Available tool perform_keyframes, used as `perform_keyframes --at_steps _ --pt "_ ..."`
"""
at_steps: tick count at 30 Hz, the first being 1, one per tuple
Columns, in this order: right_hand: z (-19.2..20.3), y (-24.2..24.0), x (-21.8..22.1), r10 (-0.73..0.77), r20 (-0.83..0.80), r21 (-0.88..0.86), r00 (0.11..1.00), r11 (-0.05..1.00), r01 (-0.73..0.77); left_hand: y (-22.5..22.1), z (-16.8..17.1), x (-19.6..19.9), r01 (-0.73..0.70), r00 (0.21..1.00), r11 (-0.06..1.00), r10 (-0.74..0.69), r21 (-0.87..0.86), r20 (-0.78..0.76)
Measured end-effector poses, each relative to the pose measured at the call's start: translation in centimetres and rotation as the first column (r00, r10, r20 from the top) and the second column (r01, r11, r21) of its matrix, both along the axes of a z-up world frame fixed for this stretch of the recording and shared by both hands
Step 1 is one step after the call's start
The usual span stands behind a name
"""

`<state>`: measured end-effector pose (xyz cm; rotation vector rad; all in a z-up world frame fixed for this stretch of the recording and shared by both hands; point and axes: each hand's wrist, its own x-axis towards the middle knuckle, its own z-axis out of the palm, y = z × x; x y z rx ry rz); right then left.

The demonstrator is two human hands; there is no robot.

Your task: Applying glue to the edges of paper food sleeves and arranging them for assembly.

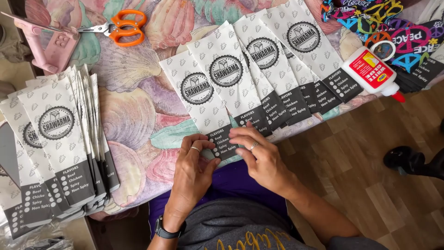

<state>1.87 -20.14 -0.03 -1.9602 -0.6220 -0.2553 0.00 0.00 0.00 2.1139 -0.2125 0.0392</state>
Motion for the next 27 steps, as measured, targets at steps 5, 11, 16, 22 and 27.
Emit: perform_keyframes --at_steps 5,11,16,22,27 --pt "2.8 -2.7 0.4 -0.044 0.040 -0.011 0.998 0.999 0.045 -0.2 -0.1 -0.4 -0.019 1.000 0.998 0.018 -0.054 -0.023" --pt "0.8 -11.6 5.9 -0.385 0.187 -0.392 0.904 0.814 0.428 -0.4 1.8 0.1 -0.199 0.946 0.962 0.139 0.186 0.292" --pt "2.6 -10.8 6.9 -0.468 -0.127 -0.672 0.875 0.689 0.272 -1.5 -1.5 1.5 -0.137 0.983 0.885 0.067 0.446 0.170" --pt "3.2 -7.5 4.6 -0.297 -0.164 -0.710 0.941 0.698 0.096 -6.3 -2.5 3.0 -0.120 0.990 0.804 0.055 0.583 0.128" --pt "2.0 -10.7 7.3 -0.307 0.128 -0.518 0.943 0.790 0.327 -6.2 -0.3 4.6 -0.117 0.973 0.913 0.027 0.390 0.227"
